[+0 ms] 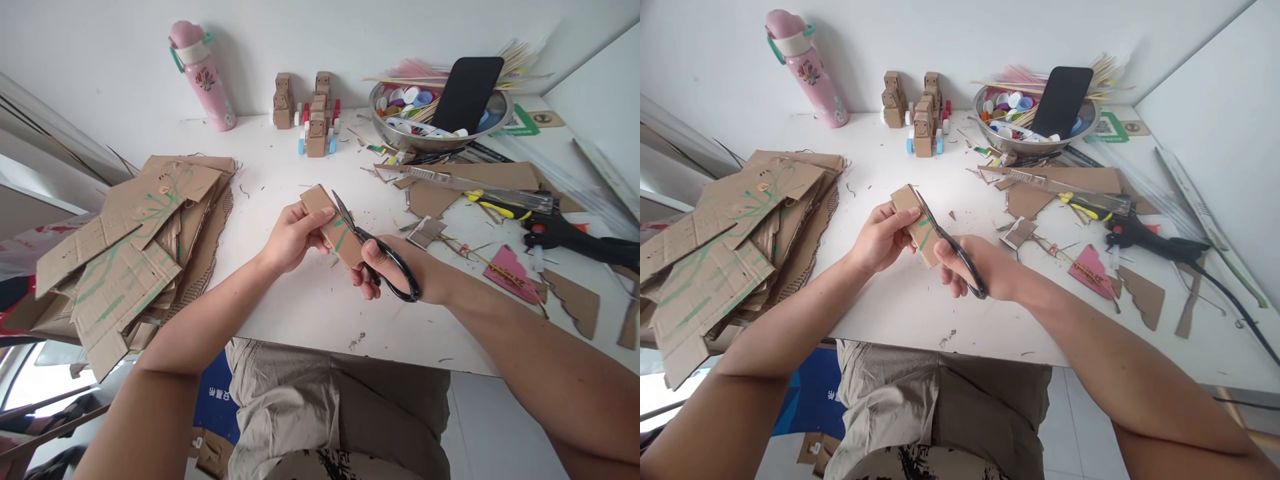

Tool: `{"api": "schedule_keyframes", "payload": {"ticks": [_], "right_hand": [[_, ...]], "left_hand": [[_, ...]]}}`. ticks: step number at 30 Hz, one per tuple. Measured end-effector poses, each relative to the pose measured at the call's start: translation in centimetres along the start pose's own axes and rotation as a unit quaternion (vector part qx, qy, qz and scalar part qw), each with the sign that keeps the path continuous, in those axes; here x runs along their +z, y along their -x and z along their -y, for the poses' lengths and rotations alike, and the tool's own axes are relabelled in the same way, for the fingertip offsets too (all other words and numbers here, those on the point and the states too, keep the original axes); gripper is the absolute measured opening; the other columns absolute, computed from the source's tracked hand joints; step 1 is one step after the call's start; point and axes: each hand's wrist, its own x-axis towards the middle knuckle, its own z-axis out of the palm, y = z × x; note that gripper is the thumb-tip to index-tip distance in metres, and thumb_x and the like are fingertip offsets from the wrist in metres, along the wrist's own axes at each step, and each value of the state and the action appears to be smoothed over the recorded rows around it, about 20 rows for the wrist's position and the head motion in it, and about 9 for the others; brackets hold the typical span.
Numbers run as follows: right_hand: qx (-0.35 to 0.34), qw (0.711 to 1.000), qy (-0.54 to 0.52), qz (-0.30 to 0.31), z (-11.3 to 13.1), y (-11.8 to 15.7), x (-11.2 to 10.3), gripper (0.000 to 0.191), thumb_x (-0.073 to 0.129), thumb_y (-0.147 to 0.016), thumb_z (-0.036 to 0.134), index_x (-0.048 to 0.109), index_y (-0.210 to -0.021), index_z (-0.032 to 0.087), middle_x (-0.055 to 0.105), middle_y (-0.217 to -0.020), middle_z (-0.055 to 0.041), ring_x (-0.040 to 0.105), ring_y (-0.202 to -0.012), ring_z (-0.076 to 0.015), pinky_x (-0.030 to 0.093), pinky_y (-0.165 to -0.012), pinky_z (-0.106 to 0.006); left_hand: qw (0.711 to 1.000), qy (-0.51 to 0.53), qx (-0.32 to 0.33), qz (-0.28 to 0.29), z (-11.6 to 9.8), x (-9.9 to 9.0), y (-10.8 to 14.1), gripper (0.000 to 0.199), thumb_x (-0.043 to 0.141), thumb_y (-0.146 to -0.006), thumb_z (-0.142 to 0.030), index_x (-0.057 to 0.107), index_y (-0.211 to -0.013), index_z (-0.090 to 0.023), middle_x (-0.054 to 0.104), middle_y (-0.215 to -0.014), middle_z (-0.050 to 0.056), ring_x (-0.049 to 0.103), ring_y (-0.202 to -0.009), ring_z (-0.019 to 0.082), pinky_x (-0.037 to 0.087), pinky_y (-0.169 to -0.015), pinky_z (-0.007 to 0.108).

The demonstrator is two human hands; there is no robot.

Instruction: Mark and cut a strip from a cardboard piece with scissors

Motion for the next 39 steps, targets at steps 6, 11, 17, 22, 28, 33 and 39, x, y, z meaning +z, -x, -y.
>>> {"api": "schedule_keyframes", "payload": {"ticks": [6,11,17,22,28,33,39], "right_hand": [[-0.016,0.999,-0.042,-0.023,0.7,0.1,0.7,0.094,0.056,-0.059,0.119,0.053,-0.069,0.025,0.061,-0.060,-0.0014,0.057,-0.042,-0.0146,0.041,-0.038,-0.030],[0.009,0.998,-0.055,-0.039,1.0,0.2,1.2,0.096,0.060,-0.055,0.119,0.054,-0.072,0.024,0.061,-0.059,-0.0012,0.055,-0.038,-0.0140,0.039,-0.036,-0.030],[0.022,0.996,-0.071,-0.054,1.9,0.4,1.9,0.096,0.063,-0.055,0.117,0.052,-0.074,0.024,0.057,-0.055,0.0020,0.053,-0.036,-0.0127,0.036,-0.035,-0.027],[0.025,0.994,-0.087,-0.054,1.5,0.2,2.3,0.097,0.062,-0.050,0.119,0.050,-0.073,0.026,0.055,-0.051,0.0025,0.052,-0.032,-0.0139,0.035,-0.031,-0.028],[0.031,0.993,-0.099,-0.058,2.0,0.5,2.6,0.092,0.071,-0.053,0.113,0.048,-0.068,0.025,0.055,-0.049,0.0028,0.053,-0.034,-0.0125,0.035,-0.031,-0.024],[0.035,0.993,-0.097,-0.048,1.8,0.4,2.6,0.095,0.064,-0.052,0.117,0.048,-0.068,0.026,0.055,-0.049,0.0018,0.053,-0.034,-0.0132,0.037,-0.031,-0.025],[0.039,0.994,-0.086,-0.053,1.2,0.2,2.5,0.097,0.059,-0.049,0.121,0.050,-0.062,0.025,0.056,-0.050,-0.0008,0.056,-0.037,-0.0140,0.040,-0.034,-0.027]], "left_hand": [[0.999,-0.035,-0.009,0.003,-0.2,-0.3,0.1,0.041,0.092,-0.075,-0.049,0.062,-0.071,-0.020,0.069,-0.062,0.000,0.069,-0.055,0.013,0.056,-0.048,0.023],[0.999,-0.044,-0.005,0.003,-0.3,-0.4,0.1,0.043,0.092,-0.076,-0.049,0.062,-0.071,-0.020,0.069,-0.063,0.000,0.067,-0.053,0.013,0.056,-0.048,0.023],[0.998,-0.057,-0.001,0.010,-0.5,-0.6,0.2,0.042,0.092,-0.076,-0.050,0.063,-0.072,-0.020,0.071,-0.065,0.001,0.067,-0.053,0.012,0.055,-0.047,0.023],[0.998,-0.054,0.010,0.016,-0.8,-0.7,0.3,0.042,0.095,-0.074,-0.048,0.064,-0.072,-0.019,0.072,-0.064,0.000,0.067,-0.052,0.013,0.055,-0.046,0.023],[0.998,-0.058,0.007,0.016,-0.7,-0.7,0.3,0.040,0.093,-0.076,-0.046,0.064,-0.068,-0.019,0.069,-0.062,0.000,0.066,-0.050,0.012,0.053,-0.043,0.022],[0.998,-0.064,-0.006,0.020,-0.7,-0.9,0.1,0.037,0.091,-0.075,-0.045,0.065,-0.069,-0.019,0.073,-0.065,0.002,0.066,-0.050,0.012,0.052,-0.043,0.021],[0.998,-0.061,-0.005,0.020,-0.8,-0.8,0.1,0.041,0.094,-0.071,-0.047,0.063,-0.068,-0.020,0.070,-0.062,0.000,0.067,-0.051,0.013,0.053,-0.043,0.022]]}}
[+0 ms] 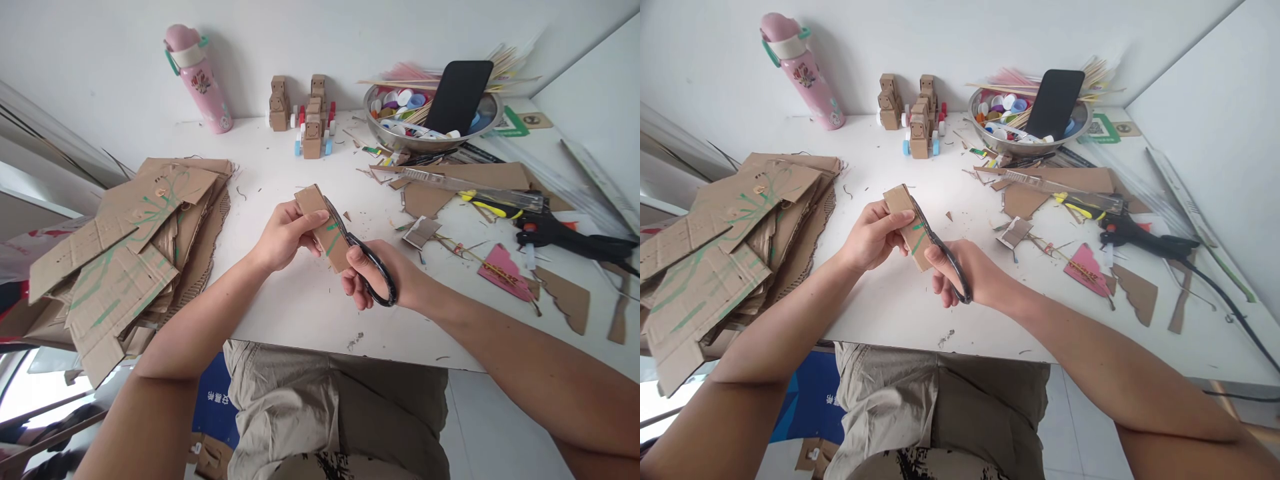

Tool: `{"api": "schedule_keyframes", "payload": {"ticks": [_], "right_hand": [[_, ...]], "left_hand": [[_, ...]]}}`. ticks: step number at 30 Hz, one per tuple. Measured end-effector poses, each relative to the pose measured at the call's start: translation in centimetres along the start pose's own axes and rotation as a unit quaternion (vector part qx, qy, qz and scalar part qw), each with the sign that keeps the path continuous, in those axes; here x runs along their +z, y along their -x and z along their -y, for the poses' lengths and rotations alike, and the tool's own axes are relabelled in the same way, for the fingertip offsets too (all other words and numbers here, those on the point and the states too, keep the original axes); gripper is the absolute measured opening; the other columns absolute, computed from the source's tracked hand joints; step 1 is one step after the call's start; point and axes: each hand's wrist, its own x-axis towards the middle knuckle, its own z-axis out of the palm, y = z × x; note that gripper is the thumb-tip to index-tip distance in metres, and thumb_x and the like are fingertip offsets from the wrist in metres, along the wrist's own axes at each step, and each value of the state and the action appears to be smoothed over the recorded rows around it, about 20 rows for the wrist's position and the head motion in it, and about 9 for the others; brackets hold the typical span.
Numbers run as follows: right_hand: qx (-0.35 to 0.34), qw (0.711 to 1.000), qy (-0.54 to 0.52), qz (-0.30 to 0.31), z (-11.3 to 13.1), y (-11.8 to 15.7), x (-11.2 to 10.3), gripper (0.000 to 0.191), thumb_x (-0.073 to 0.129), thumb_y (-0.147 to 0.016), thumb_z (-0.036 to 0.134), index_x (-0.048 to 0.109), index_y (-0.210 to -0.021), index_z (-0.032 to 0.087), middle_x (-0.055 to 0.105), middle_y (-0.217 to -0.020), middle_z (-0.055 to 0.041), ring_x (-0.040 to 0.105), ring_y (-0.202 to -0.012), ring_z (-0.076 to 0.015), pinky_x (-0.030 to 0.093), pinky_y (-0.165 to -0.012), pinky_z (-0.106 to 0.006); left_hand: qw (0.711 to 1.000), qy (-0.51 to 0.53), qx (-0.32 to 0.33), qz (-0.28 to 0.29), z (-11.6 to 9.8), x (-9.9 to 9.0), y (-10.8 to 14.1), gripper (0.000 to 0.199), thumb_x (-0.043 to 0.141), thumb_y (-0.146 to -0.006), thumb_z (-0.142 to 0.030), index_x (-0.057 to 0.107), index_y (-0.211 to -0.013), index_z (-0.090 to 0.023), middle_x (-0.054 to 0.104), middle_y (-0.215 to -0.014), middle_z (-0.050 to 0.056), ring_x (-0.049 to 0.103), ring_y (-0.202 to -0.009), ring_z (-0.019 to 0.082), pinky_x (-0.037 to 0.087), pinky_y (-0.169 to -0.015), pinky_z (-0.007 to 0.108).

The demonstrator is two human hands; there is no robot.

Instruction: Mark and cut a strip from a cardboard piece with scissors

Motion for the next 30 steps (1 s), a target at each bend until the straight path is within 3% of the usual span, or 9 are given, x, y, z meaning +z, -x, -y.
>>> {"api": "schedule_keyframes", "payload": {"ticks": [7,15,23,30], "right_hand": [[-0.019,1.000,0.009,-0.004,0.1,0.0,-0.1,0.098,0.056,-0.052,0.121,0.055,-0.065,0.023,0.060,-0.053,-0.0007,0.055,-0.038,-0.0130,0.042,-0.037,-0.027],[-0.016,1.000,-0.006,0.001,0.1,0.2,0.4,0.096,0.056,-0.056,0.120,0.055,-0.062,0.024,0.056,-0.049,0.0002,0.052,-0.036,-0.0126,0.041,-0.035,-0.027],[-0.028,0.999,-0.045,-0.001,-0.9,-0.6,0.3,0.098,0.062,-0.053,0.118,0.058,-0.076,0.024,0.061,-0.052,0.0010,0.060,-0.039,-0.0151,0.044,-0.035,-0.025],[-0.001,0.999,-0.049,-0.007,-0.1,0.1,0.7,0.098,0.063,-0.049,0.119,0.057,-0.073,0.024,0.058,-0.050,0.0022,0.056,-0.037,-0.0141,0.045,-0.035,-0.027]], "left_hand": [[1.000,-0.001,-0.017,0.025,0.0,0.5,0.2,0.044,0.097,-0.065,-0.049,0.064,-0.069,-0.020,0.074,-0.063,0.001,0.066,-0.050,0.012,0.050,-0.041,0.021],[0.999,-0.004,-0.016,0.037,0.1,0.2,0.2,0.043,0.096,-0.072,-0.049,0.065,-0.070,-0.019,0.069,-0.062,0.000,0.068,-0.052,0.014,0.056,-0.045,0.023],[0.998,0.008,-0.028,0.054,-0.1,0.4,0.3,0.042,0.098,-0.069,-0.046,0.067,-0.072,-0.018,0.069,-0.062,0.000,0.067,-0.051,0.013,0.054,-0.043,0.022],[0.997,0.010,-0.032,0.065,0.0,0.4,0.3,0.045,0.100,-0.067,-0.048,0.066,-0.071,-0.018,0.070,-0.062,0.000,0.065,-0.051,0.012,0.053,-0.043,0.021]]}}
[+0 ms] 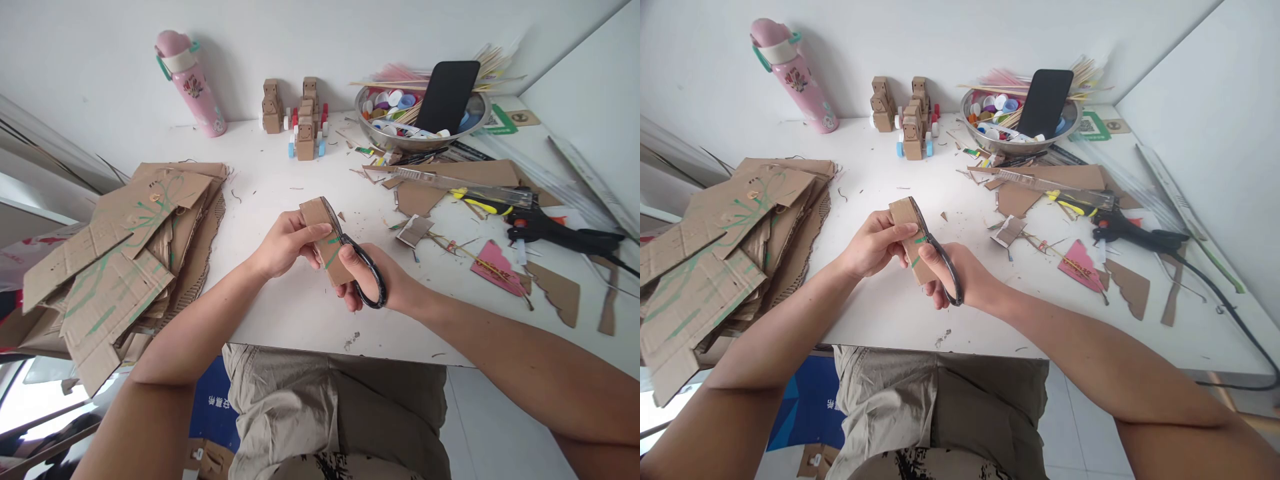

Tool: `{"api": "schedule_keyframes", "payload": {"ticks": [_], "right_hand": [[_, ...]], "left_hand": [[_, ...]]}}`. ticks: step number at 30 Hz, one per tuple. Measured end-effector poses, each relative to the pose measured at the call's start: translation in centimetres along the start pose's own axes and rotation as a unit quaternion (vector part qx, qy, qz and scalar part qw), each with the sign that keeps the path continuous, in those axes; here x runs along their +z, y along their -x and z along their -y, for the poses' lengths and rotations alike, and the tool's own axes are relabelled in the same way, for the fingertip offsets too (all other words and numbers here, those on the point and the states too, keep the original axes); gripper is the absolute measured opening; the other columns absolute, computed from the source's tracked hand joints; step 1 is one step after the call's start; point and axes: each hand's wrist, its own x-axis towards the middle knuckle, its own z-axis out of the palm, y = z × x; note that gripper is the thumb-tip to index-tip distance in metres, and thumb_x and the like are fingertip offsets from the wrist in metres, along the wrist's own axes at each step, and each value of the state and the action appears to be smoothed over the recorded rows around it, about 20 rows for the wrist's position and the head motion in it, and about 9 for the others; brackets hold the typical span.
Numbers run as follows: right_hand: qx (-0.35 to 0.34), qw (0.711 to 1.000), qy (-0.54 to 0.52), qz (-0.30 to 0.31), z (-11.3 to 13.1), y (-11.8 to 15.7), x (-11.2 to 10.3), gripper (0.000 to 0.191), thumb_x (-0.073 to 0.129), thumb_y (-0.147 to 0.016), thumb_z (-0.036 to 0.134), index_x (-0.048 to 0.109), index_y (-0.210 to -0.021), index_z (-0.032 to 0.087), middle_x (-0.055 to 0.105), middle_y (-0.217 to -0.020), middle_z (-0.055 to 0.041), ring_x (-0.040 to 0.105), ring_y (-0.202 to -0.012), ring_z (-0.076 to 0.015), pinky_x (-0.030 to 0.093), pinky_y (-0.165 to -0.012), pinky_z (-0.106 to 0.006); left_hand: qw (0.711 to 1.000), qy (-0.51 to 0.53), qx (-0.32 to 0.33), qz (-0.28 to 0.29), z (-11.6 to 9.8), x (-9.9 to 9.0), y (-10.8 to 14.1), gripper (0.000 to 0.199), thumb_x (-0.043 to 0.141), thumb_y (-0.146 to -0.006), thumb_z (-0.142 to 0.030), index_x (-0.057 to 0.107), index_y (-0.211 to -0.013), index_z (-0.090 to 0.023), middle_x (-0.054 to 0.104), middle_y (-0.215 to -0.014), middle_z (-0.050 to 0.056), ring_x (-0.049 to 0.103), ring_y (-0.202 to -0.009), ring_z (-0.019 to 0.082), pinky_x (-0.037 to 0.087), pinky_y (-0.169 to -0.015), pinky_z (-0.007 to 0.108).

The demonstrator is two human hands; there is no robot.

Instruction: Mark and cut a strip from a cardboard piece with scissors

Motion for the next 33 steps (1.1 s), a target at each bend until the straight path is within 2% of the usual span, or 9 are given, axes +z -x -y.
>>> {"api": "schedule_keyframes", "payload": {"ticks": [5,13,20,24,26,28,29,31,33], "right_hand": [[-0.004,1.000,-0.012,0.007,0.0,0.0,0.1,0.099,0.064,-0.048,0.118,0.058,-0.076,0.024,0.058,-0.051,0.0032,0.055,-0.036,-0.0123,0.043,-0.034,-0.024],[-0.046,0.999,0.004,0.017,-0.8,-0.6,-0.6,0.098,0.057,-0.058,0.119,0.061,-0.081,0.024,0.058,-0.051,0.0024,0.062,-0.039,-0.0170,0.045,-0.035,-0.027],[-0.036,0.999,0.010,-0.011,-0.3,-0.2,0.2,0.094,0.059,-0.057,0.118,0.057,-0.071,0.024,0.054,-0.047,0.0032,0.054,-0.034,-0.0136,0.040,-0.030,-0.025],[-0.072,0.994,0.068,-0.051,0.6,-0.3,-1.0,0.087,0.060,-0.065,0.113,0.053,-0.065,0.026,0.054,-0.048,0.0013,0.056,-0.037,-0.0163,0.041,-0.035,-0.029],[-0.090,0.977,0.156,-0.119,1.3,-0.4,-2.3,0.079,0.066,-0.072,0.105,0.053,-0.066,0.027,0.057,-0.049,-0.0003,0.060,-0.044,-0.0191,0.043,-0.042,-0.031],[-0.103,0.927,0.285,-0.219,1.8,-0.6,-3.6,0.064,0.080,-0.078,0.085,0.054,-0.070,0.028,0.062,-0.055,-0.0016,0.066,-0.055,-0.0227,0.042,-0.049,-0.031],[-0.092,0.901,0.353,-0.237,1.9,-0.8,-4.1,0.055,0.087,-0.078,0.071,0.054,-0.070,0.028,0.066,-0.059,-0.0024,0.069,-0.061,-0.0250,0.042,-0.052,-0.031],[-0.055,0.859,0.459,-0.221,2.0,-0.9,-4.7,0.042,0.091,-0.079,0.044,0.054,-0.069,0.028,0.070,-0.062,-0.0023,0.073,-0.070,-0.0272,0.042,-0.057,-0.031],[-0.030,0.845,0.508,-0.166,1.9,-1.0,-4.8,0.031,0.083,-0.082,0.026,0.054,-0.069,0.027,0.071,-0.062,-0.0009,0.073,-0.071,-0.0257,0.042,-0.058,-0.029]], "left_hand": [[1.000,-0.008,-0.001,0.002,-0.2,0.0,0.1,0.046,0.099,-0.067,-0.049,0.065,-0.070,-0.018,0.071,-0.062,0.000,0.065,-0.050,0.011,0.053,-0.043,0.020],[1.000,-0.019,-0.011,0.010,0.4,-0.1,-0.1,0.047,0.098,-0.068,-0.052,0.066,-0.073,-0.018,0.071,-0.064,0.000,0.067,-0.052,0.012,0.054,-0.044,0.022],[1.000,-0.009,0.002,0.019,0.5,-0.1,-0.2,0.049,0.101,-0.067,-0.053,0.066,-0.073,-0.018,0.070,-0.064,-0.001,0.065,-0.051,0.011,0.053,-0.043,0.022],[1.000,0.005,0.005,-0.009,0.9,-0.4,-0.6,0.048,0.101,-0.067,-0.052,0.066,-0.074,-0.019,0.071,-0.066,0.000,0.067,-0.054,0.012,0.052,-0.044,0.021],[0.999,0.008,0.000,-0.053,1.2,-0.8,-0.9,0.042,0.098,-0.073,-0.047,0.067,-0.077,-0.019,0.073,-0.067,0.000,0.072,-0.058,0.014,0.054,-0.046,0.020],[0.993,0.016,-0.005,-0.113,1.3,-1.3,-1.4,0.033,0.093,-0.081,-0.040,0.068,-0.082,-0.019,0.073,-0.068,0.000,0.077,-0.065,0.017,0.056,-0.049,0.021],[0.989,0.023,-0.006,-0.147,1.4,-1.5,-1.6,0.029,0.091,-0.085,-0.037,0.068,-0.083,-0.019,0.073,-0.069,0.000,0.078,-0.066,0.017,0.056,-0.050,0.021],[0.975,0.042,-0.004,-0.218,1.4,-1.7,-2.0,0.026,0.086,-0.092,-0.033,0.066,-0.083,-0.020,0.074,-0.071,0.000,0.075,-0.063,0.015,0.054,-0.050,0.020],[0.956,0.061,0.007,-0.285,1.3,-1.8,-2.3,0.026,0.083,-0.095,-0.028,0.064,-0.080,-0.020,0.073,-0.071,-0.001,0.070,-0.060,0.012,0.052,-0.050,0.019]]}}
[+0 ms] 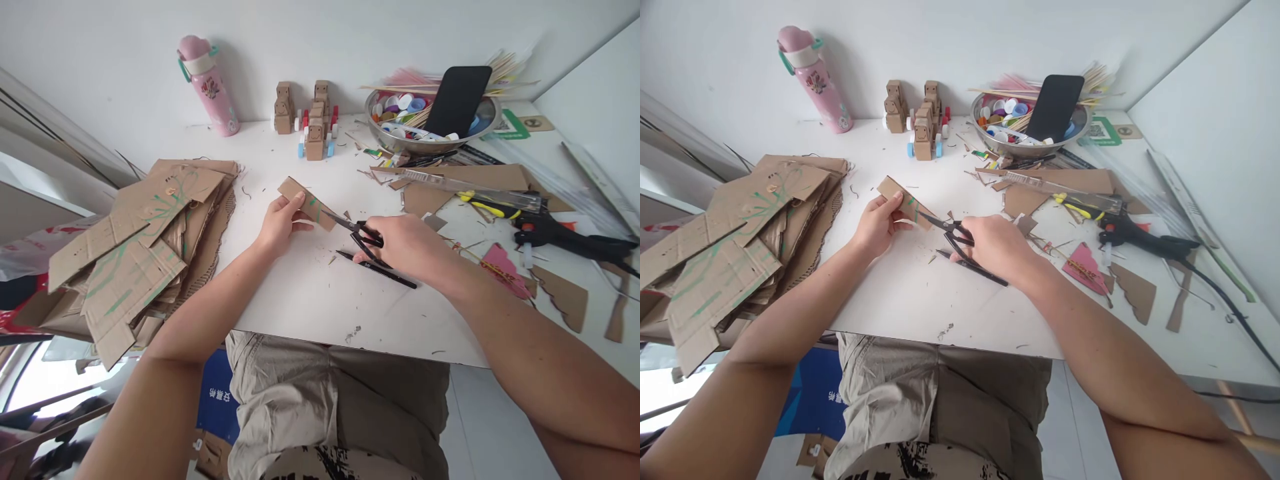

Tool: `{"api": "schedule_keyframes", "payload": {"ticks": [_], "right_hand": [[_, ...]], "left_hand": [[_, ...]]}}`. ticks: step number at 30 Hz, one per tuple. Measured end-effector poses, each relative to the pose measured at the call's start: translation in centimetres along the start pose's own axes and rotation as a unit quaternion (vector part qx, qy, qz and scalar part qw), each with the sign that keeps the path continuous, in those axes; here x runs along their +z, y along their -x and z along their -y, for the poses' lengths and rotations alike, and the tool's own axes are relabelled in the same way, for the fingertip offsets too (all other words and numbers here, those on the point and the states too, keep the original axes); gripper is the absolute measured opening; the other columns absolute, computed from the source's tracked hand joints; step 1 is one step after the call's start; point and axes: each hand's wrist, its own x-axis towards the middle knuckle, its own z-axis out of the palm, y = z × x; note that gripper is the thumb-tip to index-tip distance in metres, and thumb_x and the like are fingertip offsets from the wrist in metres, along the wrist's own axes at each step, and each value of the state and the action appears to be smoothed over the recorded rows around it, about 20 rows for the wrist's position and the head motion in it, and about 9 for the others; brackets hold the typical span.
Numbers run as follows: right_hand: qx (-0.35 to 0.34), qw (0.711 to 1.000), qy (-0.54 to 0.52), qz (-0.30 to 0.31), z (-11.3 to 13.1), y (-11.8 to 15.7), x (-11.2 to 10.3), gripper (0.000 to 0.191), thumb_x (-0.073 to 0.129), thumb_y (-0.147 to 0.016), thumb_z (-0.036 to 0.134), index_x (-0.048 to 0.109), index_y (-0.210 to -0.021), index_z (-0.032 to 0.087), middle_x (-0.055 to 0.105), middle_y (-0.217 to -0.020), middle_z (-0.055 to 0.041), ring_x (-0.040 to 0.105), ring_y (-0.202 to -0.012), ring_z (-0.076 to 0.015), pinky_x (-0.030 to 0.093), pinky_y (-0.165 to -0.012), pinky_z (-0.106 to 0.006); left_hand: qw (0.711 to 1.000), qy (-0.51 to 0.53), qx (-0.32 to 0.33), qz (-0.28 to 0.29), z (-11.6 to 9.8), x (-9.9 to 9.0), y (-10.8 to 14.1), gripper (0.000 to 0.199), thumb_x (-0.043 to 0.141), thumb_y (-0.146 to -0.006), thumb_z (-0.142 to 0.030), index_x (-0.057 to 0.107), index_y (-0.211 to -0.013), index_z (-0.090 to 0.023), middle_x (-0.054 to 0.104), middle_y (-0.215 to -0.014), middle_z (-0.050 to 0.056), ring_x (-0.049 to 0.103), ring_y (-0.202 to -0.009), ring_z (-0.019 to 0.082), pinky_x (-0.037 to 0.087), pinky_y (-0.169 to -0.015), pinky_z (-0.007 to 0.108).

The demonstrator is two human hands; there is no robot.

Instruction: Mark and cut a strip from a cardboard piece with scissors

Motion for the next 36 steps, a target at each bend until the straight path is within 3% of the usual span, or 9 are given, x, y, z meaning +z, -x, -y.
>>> {"api": "schedule_keyframes", "payload": {"ticks": [4,7,11,13,18,21,26,32,36], "right_hand": [[-0.048,0.998,0.043,0.026,-0.1,0.3,-0.3,0.028,0.069,-0.085,0.012,0.050,-0.071,0.027,0.067,-0.062,-0.0001,0.066,-0.062,-0.0201,0.037,-0.055,-0.028],[0.006,0.995,0.093,0.022,-0.1,0.3,-1.2,0.034,0.071,-0.083,0.011,0.045,-0.069,0.027,0.062,-0.063,-0.0018,0.064,-0.062,-0.0221,0.036,-0.056,-0.031],[0.109,0.990,0.041,-0.074,0.4,0.1,-1.9,0.043,0.079,-0.083,0.012,0.041,-0.070,0.028,0.065,-0.070,-0.0037,0.071,-0.076,-0.0286,0.040,-0.064,-0.035],[0.099,0.986,-0.085,-0.108,0.7,0.1,-1.5,0.046,0.087,-0.082,0.021,0.043,-0.072,0.028,0.070,-0.076,-0.0031,0.072,-0.077,-0.0268,0.046,-0.066,-0.035],[0.016,0.927,-0.366,-0.079,0.7,0.0,0.3,0.056,0.096,-0.076,0.056,0.048,-0.074,0.029,0.059,-0.060,0.0042,0.064,-0.058,-0.0196,0.051,-0.056,-0.034],[-0.004,0.906,-0.406,-0.122,-0.3,-0.3,0.6,0.057,0.096,-0.077,0.059,0.047,-0.077,0.030,0.057,-0.063,0.0045,0.066,-0.063,-0.0198,0.052,-0.058,-0.034],[-0.008,0.874,-0.453,-0.175,-1.4,-0.9,0.4,0.059,0.094,-0.077,0.062,0.044,-0.079,0.031,0.055,-0.069,0.0047,0.066,-0.065,-0.0194,0.052,-0.061,-0.036],[-0.009,0.889,-0.441,-0.124,-0.6,-0.4,0.6,0.061,0.096,-0.080,0.066,0.047,-0.080,0.029,0.055,-0.064,0.0054,0.065,-0.062,-0.0181,0.051,-0.059,-0.033],[-0.034,0.888,-0.451,-0.086,0.0,0.0,0.5,0.071,0.089,-0.074,0.087,0.049,-0.078,0.028,0.060,-0.066,0.0029,0.065,-0.060,-0.0168,0.052,-0.057,-0.032]], "left_hand": [[0.994,0.046,0.027,-0.092,-0.2,0.1,-0.1,0.034,0.085,-0.094,-0.018,0.059,-0.071,-0.020,0.064,-0.066,-0.005,0.061,-0.058,0.008,0.046,-0.049,0.016],[0.992,0.069,0.028,-0.097,-0.4,0.1,0.0,0.038,0.089,-0.090,-0.015,0.059,-0.067,-0.020,0.056,-0.060,-0.007,0.057,-0.053,0.007,0.045,-0.048,0.016],[0.996,0.076,-0.005,-0.040,-0.2,0.4,0.3,0.030,0.088,-0.089,-0.011,0.068,-0.067,-0.017,0.056,-0.055,-0.007,0.055,-0.049,0.006,0.044,-0.046,0.016],[0.997,0.072,-0.020,-0.006,0.1,0.7,0.6,0.030,0.091,-0.086,-0.014,0.070,-0.066,-0.016,0.057,-0.053,-0.006,0.058,-0.050,0.007,0.047,-0.048,0.017],[0.997,0.048,-0.033,0.060,0.7,1.1,1.3,0.024,0.096,-0.076,-0.021,0.073,-0.070,-0.017,0.066,-0.060,-0.004,0.065,-0.055,0.008,0.051,-0.051,0.018],[0.993,0.024,-0.029,0.110,0.4,0.8,1.4,0.023,0.095,-0.071,-0.022,0.072,-0.074,-0.018,0.069,-0.067,-0.004,0.065,-0.057,0.009,0.049,-0.049,0.019],[0.962,-0.029,-0.057,0.267,-0.1,0.2,1.4,0.025,0.088,-0.065,-0.025,0.064,-0.062,-0.019,0.070,-0.065,0.001,0.063,-0.057,0.011,0.048,-0.049,0.021],[0.923,-0.115,-0.074,0.359,0.1,0.6,2.1,0.027,0.096,-0.064,-0.029,0.071,-0.067,-0.019,0.062,-0.060,-0.004,0.051,-0.052,0.008,0.039,-0.048,0.021],[0.932,-0.081,-0.050,0.350,0.5,0.9,2.1,0.040,0.104,-0.063,-0.038,0.071,-0.077,-0.020,0.062,-0.064,-0.005,0.048,-0.048,0.006,0.038,-0.045,0.022]]}}
